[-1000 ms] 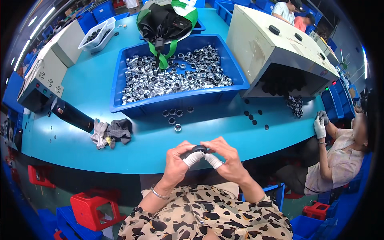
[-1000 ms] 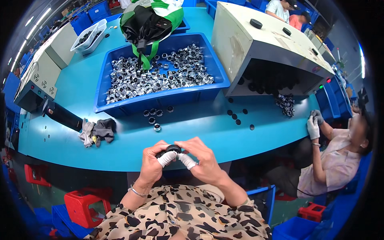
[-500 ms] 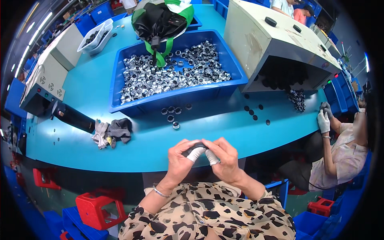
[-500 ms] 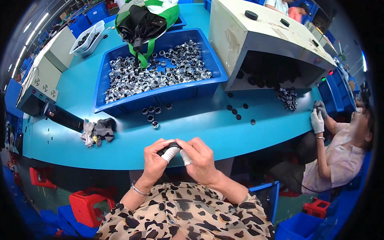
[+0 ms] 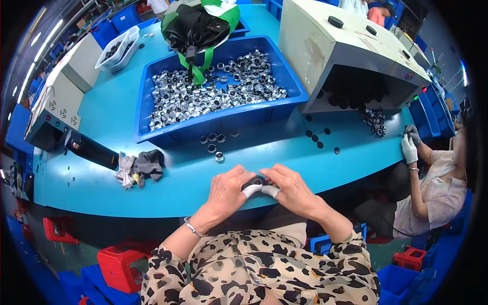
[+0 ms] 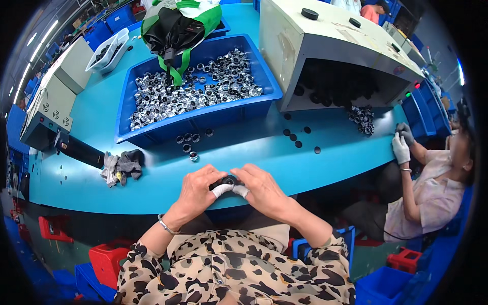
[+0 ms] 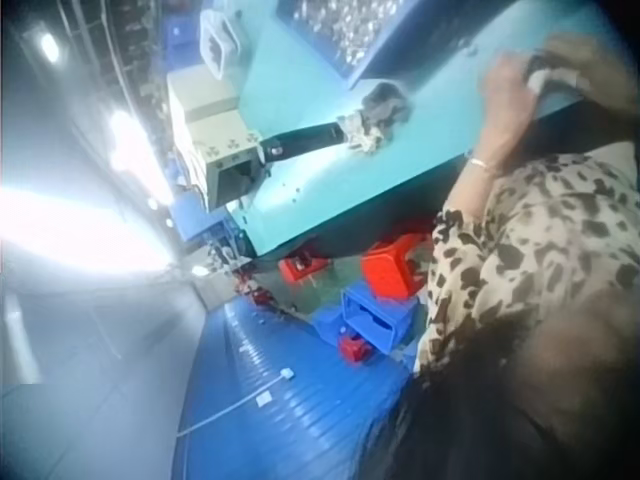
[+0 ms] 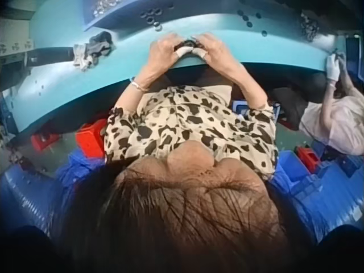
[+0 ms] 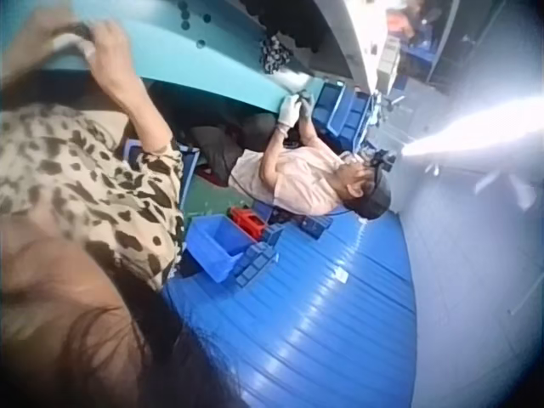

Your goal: The person repeatedly assembles parts by taking rubber grommets from a dispenser and the table and pressing metal rings into them by hand.

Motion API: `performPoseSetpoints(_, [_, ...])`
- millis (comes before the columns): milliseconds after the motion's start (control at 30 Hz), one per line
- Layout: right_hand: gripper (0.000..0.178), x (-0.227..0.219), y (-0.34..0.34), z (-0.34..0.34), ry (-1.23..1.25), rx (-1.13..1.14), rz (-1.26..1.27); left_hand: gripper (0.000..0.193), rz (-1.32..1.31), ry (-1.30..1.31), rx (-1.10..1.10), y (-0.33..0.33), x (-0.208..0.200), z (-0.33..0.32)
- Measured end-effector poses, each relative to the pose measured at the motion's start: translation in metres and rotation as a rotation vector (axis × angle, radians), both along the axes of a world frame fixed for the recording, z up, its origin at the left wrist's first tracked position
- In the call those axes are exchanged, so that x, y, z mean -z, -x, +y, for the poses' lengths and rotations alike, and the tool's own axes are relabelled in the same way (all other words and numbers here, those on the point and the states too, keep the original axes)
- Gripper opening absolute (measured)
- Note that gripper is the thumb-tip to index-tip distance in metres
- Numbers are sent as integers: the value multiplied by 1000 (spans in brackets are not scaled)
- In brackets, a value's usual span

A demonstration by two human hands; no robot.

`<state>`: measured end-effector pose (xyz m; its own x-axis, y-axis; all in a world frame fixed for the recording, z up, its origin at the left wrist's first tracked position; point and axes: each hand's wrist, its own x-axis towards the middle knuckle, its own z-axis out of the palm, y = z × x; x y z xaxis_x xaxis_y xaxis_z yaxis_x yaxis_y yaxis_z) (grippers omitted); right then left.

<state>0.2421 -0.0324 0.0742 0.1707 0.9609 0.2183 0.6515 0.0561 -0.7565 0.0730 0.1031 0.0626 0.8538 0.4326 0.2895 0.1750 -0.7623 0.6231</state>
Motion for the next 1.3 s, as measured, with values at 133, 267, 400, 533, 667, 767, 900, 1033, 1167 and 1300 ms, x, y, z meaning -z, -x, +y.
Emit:
performPoseSetpoints(133, [40, -4, -11, 8, 73, -142, -189, 27, 17, -63, 71, 1, -4, 2])
performPoseSetpoints(267, [44, -8, -16, 13, 149, -233, -300, 30, 50, -62, 136, 4, -5, 8])
performPoseSetpoints(400, [40, -16, -22, 26, 163, -300, -354, 35, 86, -118, 175, 1, -4, 18])
performPoseSetpoints(533, [13, -16, -31, 43, 216, -440, -395, 36, 192, -113, 242, -4, 1, 28])
performPoseSetpoints(667, [10, -12, -34, 46, 188, -499, -379, 34, 214, -68, 264, -6, -1, 32])
performPoseSetpoints(767, [22, -10, -33, 44, 139, -523, -386, 29, 234, 32, 300, -10, -2, 35])
performPoseSetpoints(900, [18, -1, -33, 41, 86, -559, -440, 32, 220, 95, 299, -9, -2, 34])
performPoseSetpoints(1033, [25, 7, -32, 29, 29, -462, -429, 24, 206, 10, 281, -7, -3, 28])
performPoseSetpoints(1167, [39, 12, -22, 17, -88, -285, -283, 25, 184, -48, 218, -3, -6, 21])
performPoseSetpoints(1300, [38, 10, -8, -2, -55, -139, -221, 31, 68, 204, 71, 2, -6, 4])
